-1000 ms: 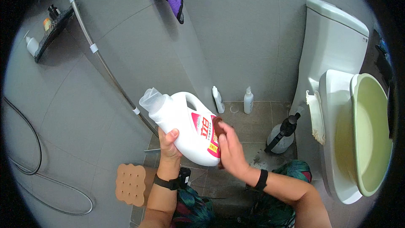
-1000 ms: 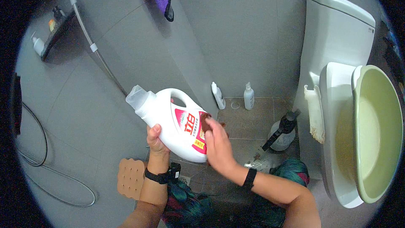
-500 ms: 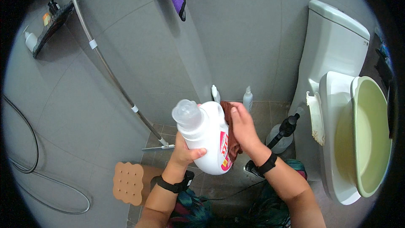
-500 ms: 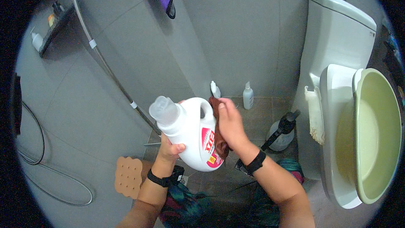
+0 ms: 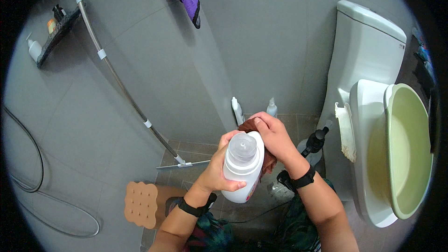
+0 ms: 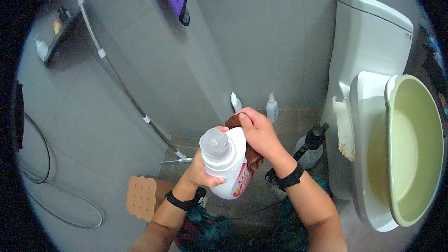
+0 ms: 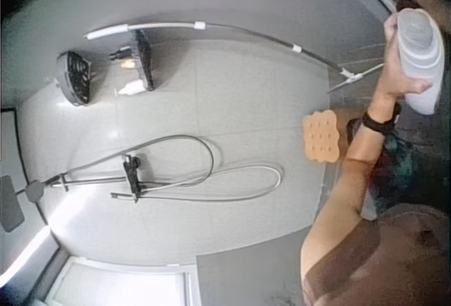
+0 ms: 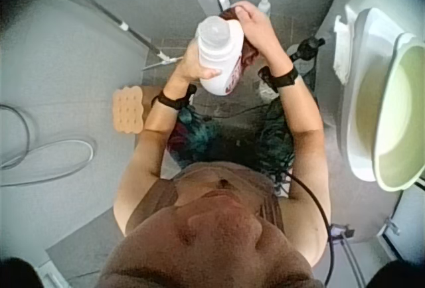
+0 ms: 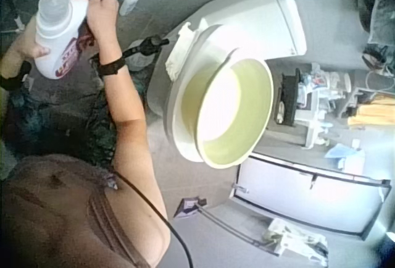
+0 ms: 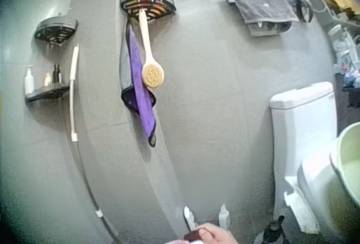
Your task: The person wipes down a stool, a detergent bottle, and a spray bottle by hand using a cloth.
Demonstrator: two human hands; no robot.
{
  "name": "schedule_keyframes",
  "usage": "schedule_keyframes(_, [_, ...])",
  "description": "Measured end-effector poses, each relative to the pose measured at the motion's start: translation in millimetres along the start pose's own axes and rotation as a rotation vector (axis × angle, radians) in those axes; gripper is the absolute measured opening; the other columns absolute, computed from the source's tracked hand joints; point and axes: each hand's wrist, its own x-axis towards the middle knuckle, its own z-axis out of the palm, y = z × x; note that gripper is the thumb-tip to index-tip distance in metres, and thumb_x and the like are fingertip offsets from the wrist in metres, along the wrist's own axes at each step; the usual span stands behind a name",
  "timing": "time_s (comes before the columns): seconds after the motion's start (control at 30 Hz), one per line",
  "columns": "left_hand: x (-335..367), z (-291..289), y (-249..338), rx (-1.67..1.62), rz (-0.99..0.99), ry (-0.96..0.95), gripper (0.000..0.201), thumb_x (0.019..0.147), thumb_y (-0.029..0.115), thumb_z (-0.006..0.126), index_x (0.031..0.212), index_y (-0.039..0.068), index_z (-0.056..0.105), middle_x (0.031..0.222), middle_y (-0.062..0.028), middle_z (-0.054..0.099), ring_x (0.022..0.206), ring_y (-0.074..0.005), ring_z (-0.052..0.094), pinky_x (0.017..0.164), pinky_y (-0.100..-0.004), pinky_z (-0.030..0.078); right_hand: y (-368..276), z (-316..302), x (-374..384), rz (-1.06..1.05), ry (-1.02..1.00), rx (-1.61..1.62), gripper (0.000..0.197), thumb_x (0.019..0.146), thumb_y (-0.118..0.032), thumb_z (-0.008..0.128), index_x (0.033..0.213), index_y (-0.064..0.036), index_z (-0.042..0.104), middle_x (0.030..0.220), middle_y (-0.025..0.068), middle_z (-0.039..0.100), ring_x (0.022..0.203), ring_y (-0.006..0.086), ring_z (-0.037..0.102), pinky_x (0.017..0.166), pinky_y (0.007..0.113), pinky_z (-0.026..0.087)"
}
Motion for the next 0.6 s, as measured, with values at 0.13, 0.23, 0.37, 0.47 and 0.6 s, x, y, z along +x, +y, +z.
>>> schedule_keyframes(0.13, [0,-2,-7,0.017,0.062,0.112,0.089,0.059,0.040,0.081,0.132,-0.001,0.050,0.139,-0.0184,0.038,0.136,-0.0351,0.031,0.113,-0.0459,0.025,-36,-5,-13,-0.040,0.113,0.601,0.029,0.104,-0.024,0.043,0.116,-0.0028,0.057,0.106,0.0093,0.066,0.094,0.0163,0.062,0.084,0.033,0.050])
schedule_keyframes(0.23, [4,-6,-7,0.119,0.061,0.057,0.086,0.058,0.035,0.082,0.131,0.000,0.050,0.138,-0.0189,0.039,0.135,-0.0348,0.031,0.112,-0.0463,0.026,-65,-11,-28,-0.509,-0.037,0.233,0.028,0.099,-0.021,0.045,0.118,-0.0049,0.059,0.130,0.0159,0.059,0.117,0.0272,0.058,0.100,0.039,0.044])
schedule_keyframes(0.37, [6,3,-16,0.092,-0.066,-0.047,0.103,0.058,0.020,0.084,0.143,0.005,0.028,0.136,-0.0171,0.040,0.135,-0.0298,0.035,0.111,-0.0446,0.031,-73,-10,-32,-0.552,-0.263,-0.090,0.024,0.089,-0.014,0.058,0.109,-0.0025,0.065,0.116,0.0157,0.062,0.107,0.0281,0.061,0.093,0.037,0.048])
schedule_keyframes(0.47, [6,10,-24,0.188,-0.107,-0.025,0.107,0.058,0.019,0.085,0.145,0.005,0.023,0.135,-0.0156,0.041,0.134,-0.0296,0.036,0.110,-0.0451,0.032,-71,-13,-29,-0.429,-0.283,-0.076,0.020,0.091,-0.013,0.058,0.106,-0.0023,0.065,0.101,0.0119,0.066,0.096,0.0241,0.064,0.084,0.034,0.050])
schedule_keyframes(0.6, [9,15,-20,0.515,0.083,0.027,0.088,0.058,0.025,0.083,0.133,0.002,0.044,0.126,-0.0153,0.048,0.130,-0.0336,0.034,0.110,-0.0464,0.030,-58,-7,-22,-0.125,-0.145,0.212,0.019,0.096,-0.017,0.056,0.106,-0.0011,0.063,0.097,0.0079,0.068,0.092,0.0167,0.064,0.081,0.031,0.051])
